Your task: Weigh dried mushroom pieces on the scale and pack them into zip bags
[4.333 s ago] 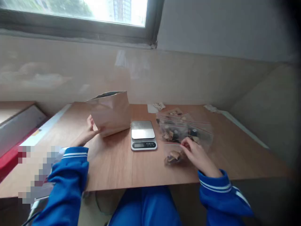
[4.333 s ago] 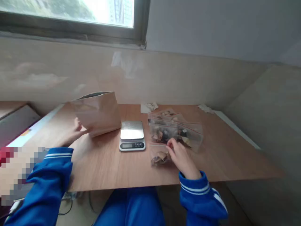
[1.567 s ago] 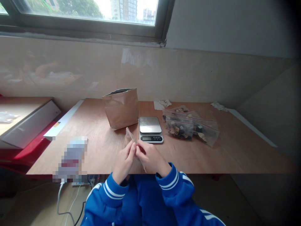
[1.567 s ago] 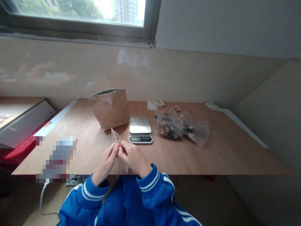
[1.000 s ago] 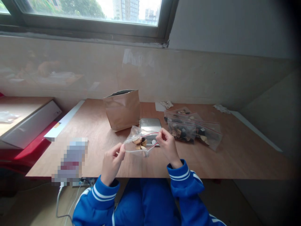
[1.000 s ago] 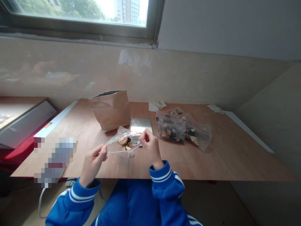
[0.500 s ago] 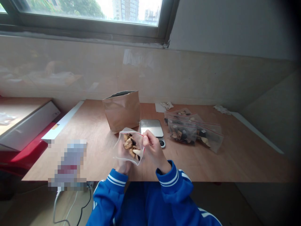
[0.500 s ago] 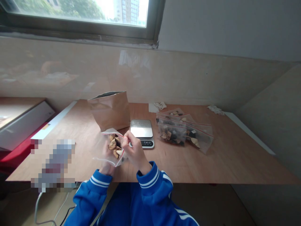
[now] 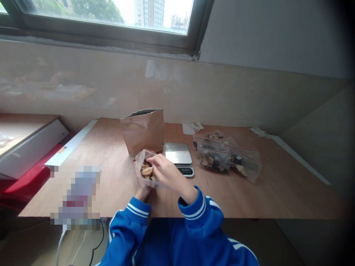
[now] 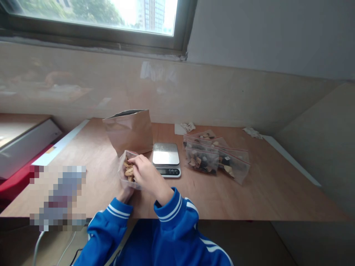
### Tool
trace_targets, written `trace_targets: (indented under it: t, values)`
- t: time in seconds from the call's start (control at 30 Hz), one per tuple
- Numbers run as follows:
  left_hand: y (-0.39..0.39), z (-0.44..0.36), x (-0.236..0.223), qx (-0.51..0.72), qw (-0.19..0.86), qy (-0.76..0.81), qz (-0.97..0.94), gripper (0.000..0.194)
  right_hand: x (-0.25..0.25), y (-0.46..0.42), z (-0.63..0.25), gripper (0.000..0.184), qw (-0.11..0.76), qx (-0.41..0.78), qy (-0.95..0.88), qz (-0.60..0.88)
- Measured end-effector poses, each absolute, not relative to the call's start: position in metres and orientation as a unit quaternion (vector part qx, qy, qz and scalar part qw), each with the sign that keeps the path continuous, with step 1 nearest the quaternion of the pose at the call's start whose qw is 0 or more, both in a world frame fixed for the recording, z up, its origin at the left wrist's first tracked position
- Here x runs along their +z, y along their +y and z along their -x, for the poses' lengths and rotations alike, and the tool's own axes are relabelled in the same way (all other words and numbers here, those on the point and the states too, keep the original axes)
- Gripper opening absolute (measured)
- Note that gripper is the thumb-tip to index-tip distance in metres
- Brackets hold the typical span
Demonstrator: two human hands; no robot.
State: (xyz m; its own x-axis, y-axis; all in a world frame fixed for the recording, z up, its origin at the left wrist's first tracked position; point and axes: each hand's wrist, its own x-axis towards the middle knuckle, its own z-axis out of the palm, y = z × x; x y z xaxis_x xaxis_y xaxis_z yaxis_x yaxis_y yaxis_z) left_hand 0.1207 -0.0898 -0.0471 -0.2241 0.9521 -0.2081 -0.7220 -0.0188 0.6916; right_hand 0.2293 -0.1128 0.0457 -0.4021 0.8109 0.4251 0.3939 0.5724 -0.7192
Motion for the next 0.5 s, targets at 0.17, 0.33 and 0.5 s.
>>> trace_targets:
  t: [0.17, 0.33, 0.5]
  values:
    - [-0.093, -0.117, -0.053, 0.696, 0.584, 0.349, -0.230, 0.049, 0.024, -0.091, -0.207, 0.041, 0.307, 0.187, -0.844, 0.397]
    - [-0.087, -0.115, -0.070, 0.688, 0.559, 0.378, -0.268, 0.046, 0.013, -0.089, -0.198, 0.038, 0.259, 0.128, -0.834, 0.470]
    - [-0.084, -0.111, -0.080, 0.691, 0.519, 0.398, -0.308, 0.046, 0.011, -0.091, -0.201, 0.031, 0.261, 0.125, -0.816, 0.500]
